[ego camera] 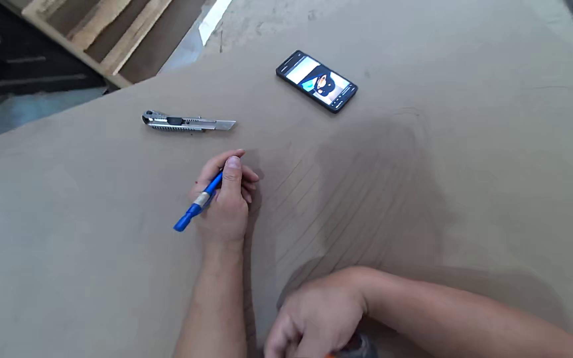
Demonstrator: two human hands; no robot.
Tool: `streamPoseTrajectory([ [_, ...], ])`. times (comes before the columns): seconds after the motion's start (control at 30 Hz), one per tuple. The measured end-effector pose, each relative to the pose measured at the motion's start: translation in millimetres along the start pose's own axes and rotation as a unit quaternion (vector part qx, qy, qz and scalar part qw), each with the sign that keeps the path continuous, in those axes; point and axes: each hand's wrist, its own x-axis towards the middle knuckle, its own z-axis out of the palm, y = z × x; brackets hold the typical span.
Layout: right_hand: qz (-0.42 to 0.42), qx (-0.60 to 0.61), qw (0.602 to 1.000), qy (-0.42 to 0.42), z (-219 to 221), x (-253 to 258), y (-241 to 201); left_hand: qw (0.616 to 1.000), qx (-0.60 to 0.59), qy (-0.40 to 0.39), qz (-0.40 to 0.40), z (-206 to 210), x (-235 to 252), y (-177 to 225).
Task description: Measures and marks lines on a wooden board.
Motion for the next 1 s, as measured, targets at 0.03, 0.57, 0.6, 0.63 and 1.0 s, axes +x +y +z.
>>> streamPoseTrajectory([
  [0.03,-0.011,0.046,0.998,0.039,4.5,0.2,2.5,1.000,-0.022,0.004,-0.003,-1.1,1.0,-1.0],
  [0.57,0.008,-0.161,0.635,0.756,98.3,62.1,12.0,0.872,0.005,-0.474,0.120,-96.8,-106.6,33.3],
  [0.6,0.013,-0.163,0.640,0.750,95.1,62.1,9.6,0.866,0.011,-0.483,0.131,-97.0,-98.6,32.2],
  [0.63,0.014,-0.167,0.641,0.749,93.1,63.6,8.6,0.860,0.016,-0.489,0.143,-98.1,-92.5,31.8],
  [1.0,0.025,-0.215,0.531,0.819,15.3,44.9,-11.0,0.768,-0.015,-0.623,0.147,-48.9,15.5,6.2],
])
